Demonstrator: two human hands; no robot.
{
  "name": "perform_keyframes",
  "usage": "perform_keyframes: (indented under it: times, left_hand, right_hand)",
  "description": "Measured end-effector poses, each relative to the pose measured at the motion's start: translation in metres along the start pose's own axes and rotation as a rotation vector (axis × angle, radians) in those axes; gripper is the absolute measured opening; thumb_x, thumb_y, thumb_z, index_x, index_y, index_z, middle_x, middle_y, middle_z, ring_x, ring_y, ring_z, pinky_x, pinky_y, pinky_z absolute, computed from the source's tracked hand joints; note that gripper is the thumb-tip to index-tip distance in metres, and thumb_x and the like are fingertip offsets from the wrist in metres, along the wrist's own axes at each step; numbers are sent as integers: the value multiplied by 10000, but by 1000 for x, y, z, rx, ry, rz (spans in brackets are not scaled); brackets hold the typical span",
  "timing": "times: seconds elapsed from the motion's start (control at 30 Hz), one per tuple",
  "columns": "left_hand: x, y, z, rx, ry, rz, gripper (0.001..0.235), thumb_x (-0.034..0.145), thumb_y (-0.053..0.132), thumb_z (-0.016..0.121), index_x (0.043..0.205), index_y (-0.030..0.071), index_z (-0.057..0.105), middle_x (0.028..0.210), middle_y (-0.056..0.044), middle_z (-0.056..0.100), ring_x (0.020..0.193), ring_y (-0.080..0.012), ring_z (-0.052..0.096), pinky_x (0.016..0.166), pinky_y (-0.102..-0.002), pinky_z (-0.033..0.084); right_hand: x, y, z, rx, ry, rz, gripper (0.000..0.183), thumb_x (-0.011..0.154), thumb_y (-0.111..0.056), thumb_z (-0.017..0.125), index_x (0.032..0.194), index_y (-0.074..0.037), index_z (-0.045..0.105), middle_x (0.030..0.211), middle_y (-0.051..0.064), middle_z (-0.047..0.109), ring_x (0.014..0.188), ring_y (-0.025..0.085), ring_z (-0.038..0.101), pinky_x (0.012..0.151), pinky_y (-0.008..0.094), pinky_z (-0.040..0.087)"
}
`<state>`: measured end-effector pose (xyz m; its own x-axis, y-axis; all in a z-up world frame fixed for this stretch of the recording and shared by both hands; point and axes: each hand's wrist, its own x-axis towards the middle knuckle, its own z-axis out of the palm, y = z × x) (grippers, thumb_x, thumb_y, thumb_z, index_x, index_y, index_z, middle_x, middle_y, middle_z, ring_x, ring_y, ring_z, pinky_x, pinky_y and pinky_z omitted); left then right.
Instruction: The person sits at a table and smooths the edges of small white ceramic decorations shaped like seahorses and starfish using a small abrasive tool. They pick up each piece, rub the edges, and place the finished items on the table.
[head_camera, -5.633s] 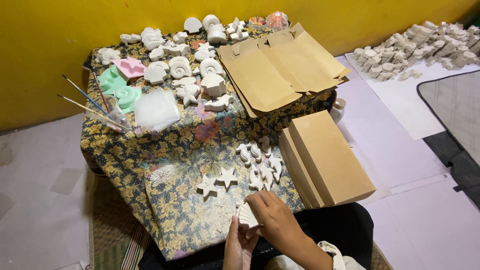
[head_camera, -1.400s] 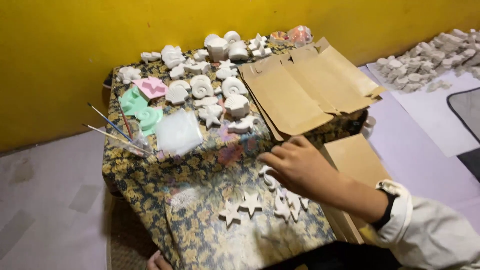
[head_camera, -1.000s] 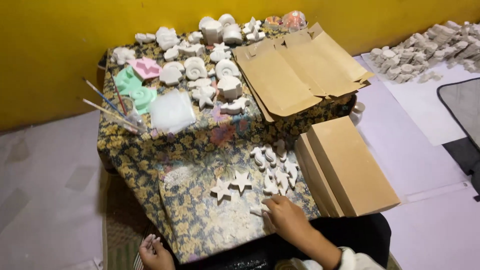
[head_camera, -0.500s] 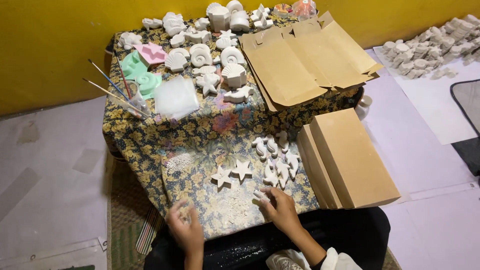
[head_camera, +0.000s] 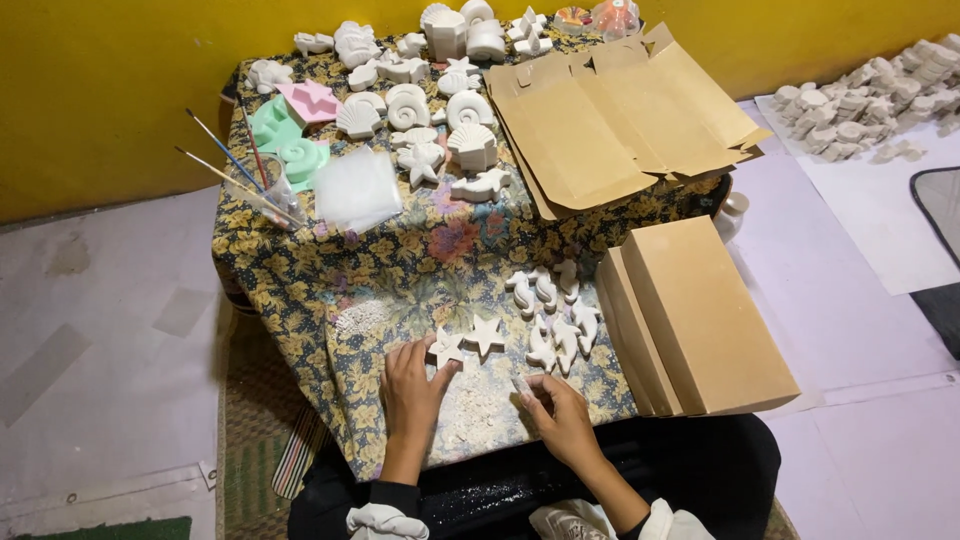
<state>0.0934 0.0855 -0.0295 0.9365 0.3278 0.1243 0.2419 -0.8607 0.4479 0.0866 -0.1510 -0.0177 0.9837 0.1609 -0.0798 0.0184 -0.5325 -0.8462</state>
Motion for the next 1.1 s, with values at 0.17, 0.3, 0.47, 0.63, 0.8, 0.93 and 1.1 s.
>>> perform_keyframes:
  times: [0.17,0.3,0.47,0.63,0.8,0.93,1.1]
  left_hand:
    - [-7,-1,-5,-164,-18,-140,545,798,328,809,1285,161,630,1143,-44,677,905,-179,651,745,-296,592]
    - [-23,9,-24,-470,64,-286,583,773,235,833,1277,111,566,1233,-163,688,1024,-308,714,825,-401,654]
    - [-32,9,-28,-720,83,-291,638,758,189,829,1300,39,527,1196,-227,697,1066,-339,740,918,-411,651]
    - [-31,-11,6,-1484,44,-391,701,763,40,779,1373,-17,438,1152,-195,567,920,-284,630,714,-329,653]
    - [-44,-9,11,-1784,-77,-555,701,830,359,666,1430,50,475,1181,-235,652,831,-230,653,592,-231,564]
    - [-47,8,10,-1880,-184,-604,637,930,533,479,1481,215,508,1240,-263,593,860,-261,617,594,-265,553]
    - [-47,24,4,-1836,-201,-574,654,1021,504,303,1518,105,447,1270,-157,551,910,-212,560,733,-330,540]
  right_hand:
    - [-2,-3,0,81,14,-3,125,857,-114,729,975,-77,750,777,16,734,622,117,618,590,252,506]
    - [-2,-2,3,79,45,-25,124,840,-138,754,950,-82,747,712,1,705,586,110,580,561,250,463]
    - [-5,-3,6,-43,66,-79,177,818,-146,765,981,-81,747,767,6,686,610,127,576,577,261,472]
    - [-8,-9,2,40,44,-5,170,815,-155,799,965,-89,754,709,-4,686,584,100,576,546,239,471]
    - [-8,-2,9,65,53,18,162,811,-123,785,964,-79,751,708,6,712,564,103,576,526,239,472]
    - [-7,-13,9,136,33,40,166,876,-82,698,1021,-85,778,795,15,766,592,101,649,529,244,518]
    - [6,-26,18,155,77,-80,143,896,-96,687,1015,-66,760,767,23,696,555,94,553,496,216,460]
